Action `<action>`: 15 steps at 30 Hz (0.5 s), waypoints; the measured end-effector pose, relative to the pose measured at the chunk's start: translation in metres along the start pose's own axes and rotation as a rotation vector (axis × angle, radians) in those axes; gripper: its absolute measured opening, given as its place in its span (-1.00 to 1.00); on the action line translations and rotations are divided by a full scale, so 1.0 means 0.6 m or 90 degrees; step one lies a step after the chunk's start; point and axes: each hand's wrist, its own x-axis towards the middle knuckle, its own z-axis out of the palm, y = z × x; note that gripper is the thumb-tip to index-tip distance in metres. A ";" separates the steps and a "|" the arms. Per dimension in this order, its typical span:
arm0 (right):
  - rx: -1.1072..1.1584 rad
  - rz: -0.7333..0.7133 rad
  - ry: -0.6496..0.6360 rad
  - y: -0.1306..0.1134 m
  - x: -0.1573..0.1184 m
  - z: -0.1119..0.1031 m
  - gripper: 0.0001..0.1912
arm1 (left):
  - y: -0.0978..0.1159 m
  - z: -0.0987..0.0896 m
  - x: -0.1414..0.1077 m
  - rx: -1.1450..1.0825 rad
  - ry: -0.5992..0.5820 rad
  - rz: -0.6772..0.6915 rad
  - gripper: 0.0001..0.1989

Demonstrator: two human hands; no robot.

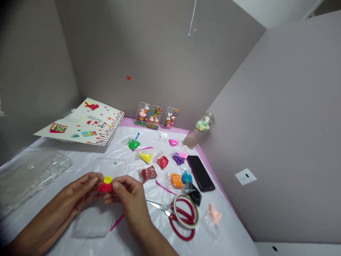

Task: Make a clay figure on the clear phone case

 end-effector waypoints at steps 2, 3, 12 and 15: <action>-0.003 0.000 -0.002 0.000 0.000 0.000 -0.52 | 0.001 -0.002 0.000 0.019 -0.008 -0.012 -0.61; -0.007 0.000 -0.003 0.000 0.000 0.000 -0.52 | 0.002 -0.004 0.002 0.031 -0.012 -0.020 -0.61; -0.079 0.039 0.002 0.007 0.014 -0.016 -0.40 | 0.020 -0.046 0.033 0.197 0.013 0.077 -0.43; -0.195 -0.015 0.000 0.008 0.017 -0.025 -0.47 | 0.010 -0.069 0.049 0.268 -0.037 0.072 -0.38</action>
